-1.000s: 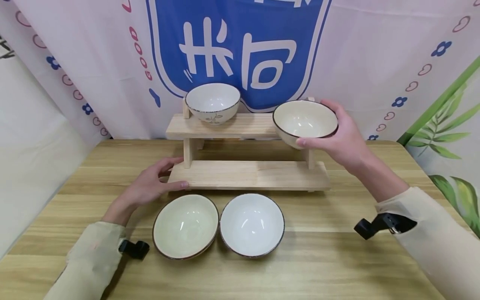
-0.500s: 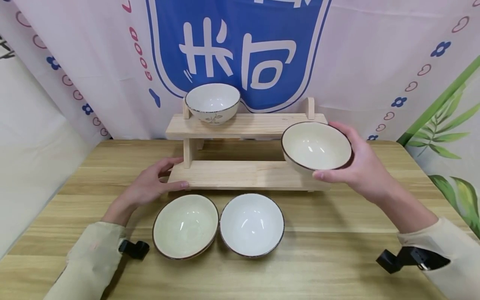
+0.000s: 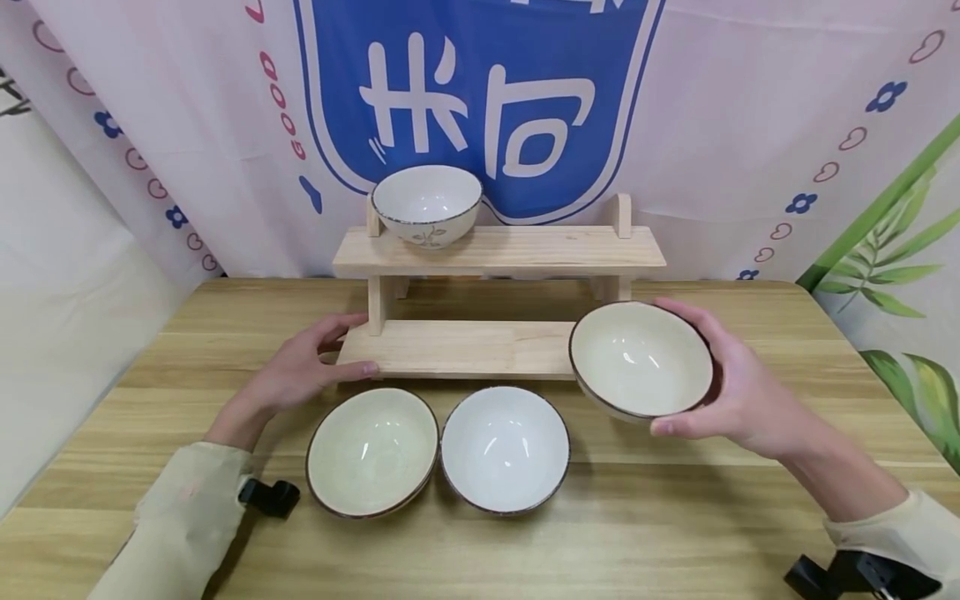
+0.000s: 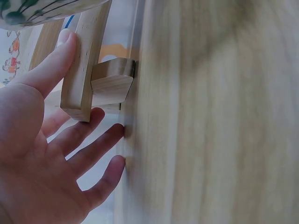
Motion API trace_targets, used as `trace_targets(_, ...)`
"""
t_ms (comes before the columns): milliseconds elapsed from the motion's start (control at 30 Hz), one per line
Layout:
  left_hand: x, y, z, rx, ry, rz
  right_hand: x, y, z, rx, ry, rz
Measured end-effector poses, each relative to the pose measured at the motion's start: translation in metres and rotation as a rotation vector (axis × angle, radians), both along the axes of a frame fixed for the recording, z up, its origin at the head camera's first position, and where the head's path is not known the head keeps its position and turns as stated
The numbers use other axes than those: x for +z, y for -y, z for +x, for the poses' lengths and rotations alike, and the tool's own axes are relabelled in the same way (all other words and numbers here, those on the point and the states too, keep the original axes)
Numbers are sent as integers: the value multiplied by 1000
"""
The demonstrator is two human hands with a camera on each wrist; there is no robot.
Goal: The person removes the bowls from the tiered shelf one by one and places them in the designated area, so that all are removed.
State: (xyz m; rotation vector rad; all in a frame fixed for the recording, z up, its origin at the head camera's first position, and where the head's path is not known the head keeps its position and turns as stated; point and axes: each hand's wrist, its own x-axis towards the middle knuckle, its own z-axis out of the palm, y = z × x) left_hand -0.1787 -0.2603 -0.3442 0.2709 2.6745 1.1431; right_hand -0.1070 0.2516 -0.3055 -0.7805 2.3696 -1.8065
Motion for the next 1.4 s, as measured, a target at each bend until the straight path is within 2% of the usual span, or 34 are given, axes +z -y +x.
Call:
trace_targets(333,0,-1,1,3,1,-4,-24,-7,12,98,0,-27)
trace_targets(667,0,-1,1,8,10,-11,-42,-13,21,161,85,21)
trace_targets(933,0,-1,2,9,11,-14,-48,-17,23,181,55,93)
trace_targets(1400,2,-2,1,10,12,-7,-53,-19,25,193,87,82)
